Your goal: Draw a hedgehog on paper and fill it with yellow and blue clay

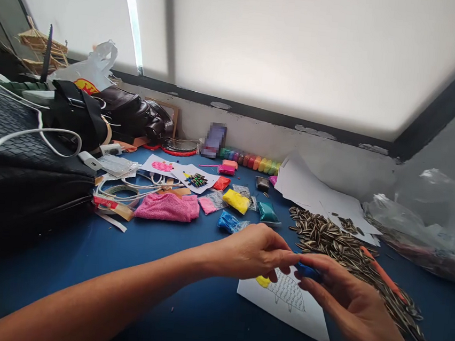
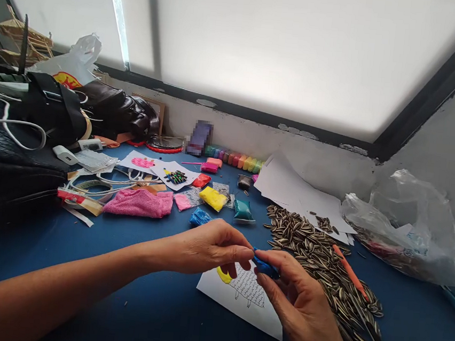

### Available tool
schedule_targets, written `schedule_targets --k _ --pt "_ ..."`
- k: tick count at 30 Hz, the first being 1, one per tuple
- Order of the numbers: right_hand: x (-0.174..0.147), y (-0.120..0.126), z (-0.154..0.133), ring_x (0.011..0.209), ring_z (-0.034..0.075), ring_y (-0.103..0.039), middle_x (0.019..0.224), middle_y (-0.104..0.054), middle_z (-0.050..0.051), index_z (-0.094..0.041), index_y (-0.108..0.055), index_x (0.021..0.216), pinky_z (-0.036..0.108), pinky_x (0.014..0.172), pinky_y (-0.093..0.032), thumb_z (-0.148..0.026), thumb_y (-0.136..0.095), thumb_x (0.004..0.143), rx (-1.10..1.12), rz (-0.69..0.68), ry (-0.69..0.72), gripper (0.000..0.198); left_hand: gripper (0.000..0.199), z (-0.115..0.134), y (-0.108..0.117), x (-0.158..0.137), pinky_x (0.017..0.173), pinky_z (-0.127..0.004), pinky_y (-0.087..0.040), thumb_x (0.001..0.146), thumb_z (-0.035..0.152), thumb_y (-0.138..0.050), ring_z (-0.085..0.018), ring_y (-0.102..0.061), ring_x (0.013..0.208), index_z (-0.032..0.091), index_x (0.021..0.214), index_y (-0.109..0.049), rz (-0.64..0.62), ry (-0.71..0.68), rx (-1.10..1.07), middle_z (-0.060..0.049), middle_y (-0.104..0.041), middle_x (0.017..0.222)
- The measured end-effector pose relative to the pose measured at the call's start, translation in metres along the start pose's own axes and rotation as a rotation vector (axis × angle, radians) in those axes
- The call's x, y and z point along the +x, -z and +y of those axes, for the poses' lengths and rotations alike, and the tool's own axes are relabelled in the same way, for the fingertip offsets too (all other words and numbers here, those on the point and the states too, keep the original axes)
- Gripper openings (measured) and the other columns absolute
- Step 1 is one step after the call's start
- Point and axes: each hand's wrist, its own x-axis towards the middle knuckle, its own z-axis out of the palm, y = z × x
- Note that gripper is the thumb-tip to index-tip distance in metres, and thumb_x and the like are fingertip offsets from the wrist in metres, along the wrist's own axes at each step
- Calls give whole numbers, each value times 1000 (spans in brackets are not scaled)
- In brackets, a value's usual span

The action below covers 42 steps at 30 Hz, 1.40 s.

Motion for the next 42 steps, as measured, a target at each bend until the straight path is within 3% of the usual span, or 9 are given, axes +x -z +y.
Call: schedule_targets --k 5,8,13,19,22,29,35,38,42 --pt "-6 -2 1 84 21 -70 94 -73 4 -27 -73 97 28 72 -58 -49 -70 78 -190 89 57 29 24 -10 -5 9 61 -23 -50 78 34 -72 -9 -61 61 11 84 -65 30 57 -237 -3 -66 78" --pt "-8 -3 0 70 18 -69 79 -72 0 -26 -68 90 26 63 -56 -51 -68 79 -266 171 64 28 33 -15 -6 12 58 -23 -50 70 38 -79 -9 -61 58 11 78 -61 53 51 -328 -2 -65 72" --pt "-7 -3 -5 64 16 -66 71 -69 -1 -25 -65 81 23 57 -52 -49 -62 84 -373 67 145 24 45 -21 -3 13 62 -26 -52 63 46 -83 -12 -63 61 13 84 -60 59 -2 -338 -2 -65 71" --pt "-7 -2 -7 72 15 -66 78 -69 -2 -27 -68 92 22 64 -53 -43 -52 92 -355 -28 153 22 33 -19 -3 12 68 -24 -51 78 35 -74 -9 -64 66 12 100 -67 -120 -27 -342 -2 -66 75" --pt "-9 0 -6 77 16 -67 85 -70 -1 -29 -69 97 23 68 -54 -45 -51 93 -340 -20 151 24 27 -17 -3 10 67 -21 -50 78 32 -74 -8 -62 66 11 93 -68 -63 -73 -344 -2 -65 74" --pt "-9 3 -6 82 20 -72 94 -74 3 -26 -67 103 24 65 -57 -53 -63 82 -289 181 72 34 28 -18 -3 13 63 -23 -51 80 34 -72 -10 -64 65 12 92 -60 -20 -66 -366 -4 -67 79" --pt "-12 -8 -10 74 18 -70 81 -73 0 -26 -69 94 25 66 -55 -58 -59 83 -190 167 -70 35 27 -13 5 8 59 -25 -50 83 30 -67 -11 -62 60 17 102 -52 -97 -17 -170 -4 -68 84" --pt "-6 -5 -9 67 18 -68 72 -71 0 -26 -68 92 24 57 -53 -58 -57 83 -209 109 -92 35 17 -13 18 11 57 -24 -47 86 18 -58 -10 -59 61 13 102 -56 161 -13 115 -6 -68 83" --pt "3 1 -10 73 18 -68 78 -71 2 -24 -68 81 25 63 -54 -55 -59 81 -340 43 62 32 15 -22 27 24 62 -23 -46 80 10 -57 -11 -58 68 10 93 -64 207 -56 268 -6 -66 82"
